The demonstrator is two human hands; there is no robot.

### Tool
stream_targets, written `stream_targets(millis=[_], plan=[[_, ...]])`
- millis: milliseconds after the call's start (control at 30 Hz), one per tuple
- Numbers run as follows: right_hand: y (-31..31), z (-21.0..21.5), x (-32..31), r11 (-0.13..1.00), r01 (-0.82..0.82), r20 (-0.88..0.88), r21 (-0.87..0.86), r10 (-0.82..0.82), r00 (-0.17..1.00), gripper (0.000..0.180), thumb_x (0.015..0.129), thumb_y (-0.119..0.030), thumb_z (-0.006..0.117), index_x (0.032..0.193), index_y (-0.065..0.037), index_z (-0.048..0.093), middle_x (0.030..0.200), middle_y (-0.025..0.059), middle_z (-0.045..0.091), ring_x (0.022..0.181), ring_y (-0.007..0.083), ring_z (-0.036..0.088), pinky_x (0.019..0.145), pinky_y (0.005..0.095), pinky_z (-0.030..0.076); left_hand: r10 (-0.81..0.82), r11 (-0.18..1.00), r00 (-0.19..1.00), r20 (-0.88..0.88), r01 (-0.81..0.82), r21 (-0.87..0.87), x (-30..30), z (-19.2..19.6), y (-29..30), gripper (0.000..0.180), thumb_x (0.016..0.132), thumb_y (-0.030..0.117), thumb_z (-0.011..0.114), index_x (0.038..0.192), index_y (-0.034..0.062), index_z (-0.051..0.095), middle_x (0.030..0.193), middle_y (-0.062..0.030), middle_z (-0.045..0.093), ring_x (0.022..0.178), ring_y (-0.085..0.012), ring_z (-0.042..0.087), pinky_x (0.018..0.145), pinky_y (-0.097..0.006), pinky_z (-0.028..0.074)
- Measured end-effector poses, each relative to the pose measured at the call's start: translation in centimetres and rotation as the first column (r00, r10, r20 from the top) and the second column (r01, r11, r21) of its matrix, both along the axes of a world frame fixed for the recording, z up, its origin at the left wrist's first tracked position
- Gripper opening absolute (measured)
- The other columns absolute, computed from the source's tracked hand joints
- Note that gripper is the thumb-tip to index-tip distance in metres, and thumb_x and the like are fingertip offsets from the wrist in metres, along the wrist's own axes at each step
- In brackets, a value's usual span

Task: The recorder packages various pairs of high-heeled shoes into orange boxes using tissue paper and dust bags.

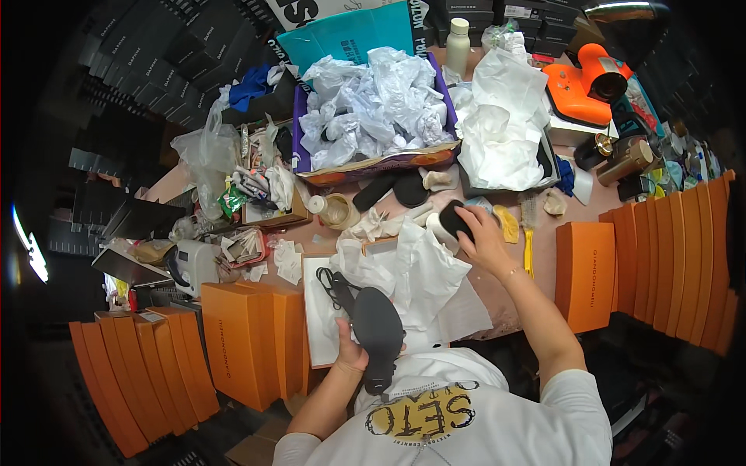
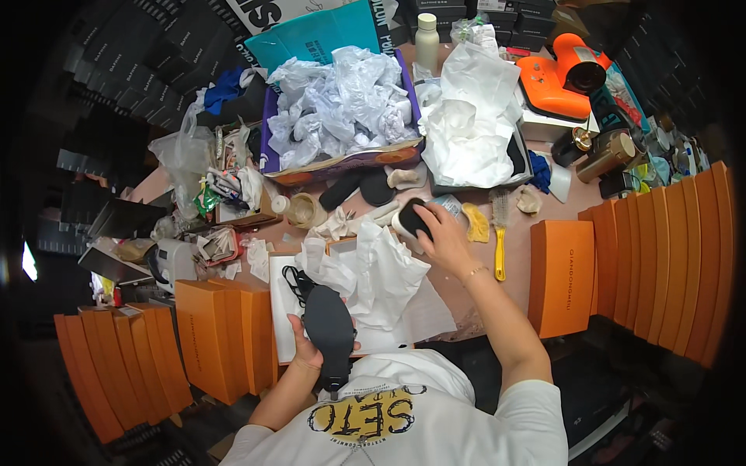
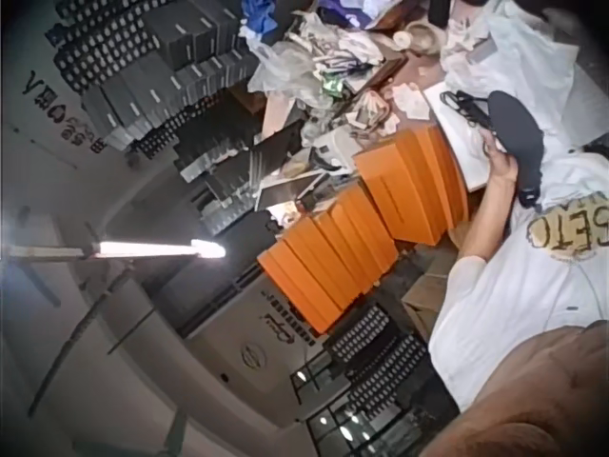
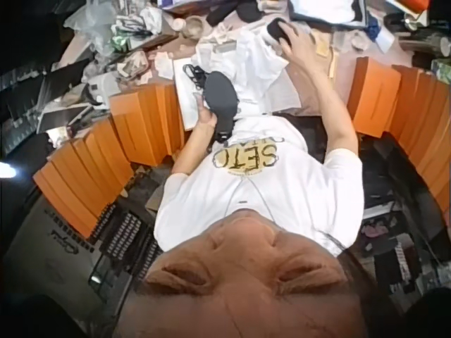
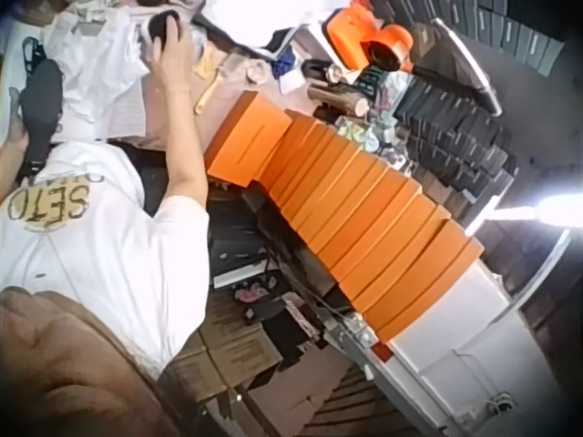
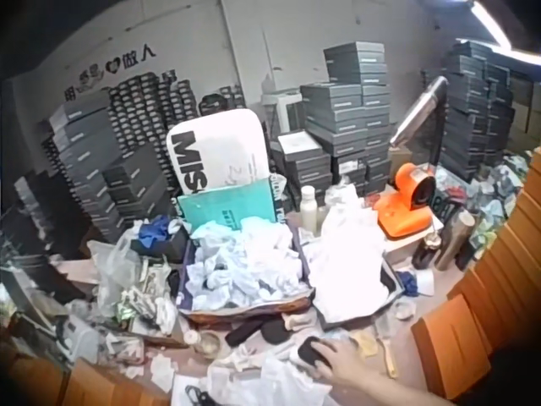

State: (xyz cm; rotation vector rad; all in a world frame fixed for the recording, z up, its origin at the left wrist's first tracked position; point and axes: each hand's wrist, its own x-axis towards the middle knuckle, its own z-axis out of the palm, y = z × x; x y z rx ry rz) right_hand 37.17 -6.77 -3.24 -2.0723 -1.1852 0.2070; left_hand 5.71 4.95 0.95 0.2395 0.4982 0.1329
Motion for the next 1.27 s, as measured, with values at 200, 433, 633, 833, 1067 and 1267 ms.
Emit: stream_targets(millis=[200, 433, 633, 833, 1067, 1267], plan=[[12.7, -5.6, 3.0, 0.958, -0.191, 0.453, -0.213, 0.27, 0.849, 0.043, 0.08, -0.018, 0.063, 0.123, -0.016, 0.057, 0.118, 0.0114, 0.054, 0.099, 0.0288, 0.055, 0.08, 0.041, 0.043, 0.043, 0.998, 0.996, -0.076, -0.039, 0.041, -0.7, -0.6, 0.2, 0.098, 0.075, 0.07, 0.056, 0.145, 0.0089, 0.027, 0.115, -0.0138, 0.058, 0.095, -0.0323, 0.064, 0.08, -0.057, 0.053], [11.6, 5.8, -1.2, 0.971, -0.209, -0.084, 0.115, 0.22, 0.972, 0.041, 0.088, -0.019, 0.058, 0.126, -0.004, 0.052, 0.107, 0.0174, 0.057, 0.099, 0.0354, 0.056, 0.086, 0.042, 0.046, 0.234, 0.97, 0.951, -0.201, -0.242, -0.015, -2.2, -3.0, -0.4, 0.082, 0.082, 0.065, 0.048, 0.14, 0.0076, 0.038, 0.113, -0.0138, 0.061, 0.094, -0.0309, 0.064, 0.078, -0.05, 0.054], [2.6, 10.8, -15.5, 0.804, -0.587, -0.024, 0.1, 0.591, 0.806, 0.019, 0.08, -0.022, 0.069, 0.09, -0.008, 0.06, 0.082, 0.0075, 0.056, 0.066, 0.0276, 0.058, 0.055, 0.0377, 0.047, 0.106, 0.988, 0.99, -0.089, -0.094, 0.125, -1.6, -0.7, -0.7, 0.06, 0.09, 0.048, 0.052, 0.129, 0.0033, 0.048, 0.124, -0.0105, 0.056, 0.114, -0.0225, 0.055, 0.1, -0.038, 0.044], [1.0, 12.2, -17.7, 0.91, -0.361, 0.011, 0.201, 0.367, 0.93, 0.016, 0.076, -0.017, 0.072, 0.083, -0.01, 0.059, 0.073, 0.0067, 0.053, 0.063, 0.0252, 0.059, 0.052, 0.0344, 0.047, 0.091, 0.98, 0.987, -0.13, -0.065, 0.187, -2.4, 0.0, -2.2, 0.05, 0.091, 0.041, 0.052, 0.124, 0.0033, 0.052, 0.119, -0.0091, 0.058, 0.108, -0.02, 0.058, 0.097, -0.036, 0.046], [1.9, 12.4, -18.1, 0.946, -0.243, 0.065, 0.213, 0.234, 0.97, 0.014, 0.079, -0.016, 0.069, 0.086, -0.011, 0.058, 0.074, 0.0069, 0.052, 0.063, 0.0263, 0.059, 0.053, 0.0363, 0.047, 0.116, 0.95, 0.971, -0.208, -0.048, 0.308, -2.6, 2.4, -3.4, 0.049, 0.089, 0.042, 0.052, 0.119, 0.0032, 0.056, 0.112, -0.0085, 0.062, 0.101, -0.0198, 0.061, 0.092, -0.033, 0.047], [3.6, 10.0, -17.5, 0.96, -0.182, 0.015, 0.211, 0.183, 0.983, 0.017, 0.082, -0.021, 0.068, 0.086, -0.009, 0.057, 0.079, 0.0092, 0.054, 0.067, 0.0278, 0.061, 0.055, 0.036, 0.048, 0.094, 0.955, 0.972, -0.217, -0.026, 0.297, -2.6, 1.1, -2.4, 0.06, 0.086, 0.056, 0.051, 0.124, 0.009, 0.053, 0.115, -0.0091, 0.062, 0.105, -0.0213, 0.061, 0.096, -0.037, 0.047]])
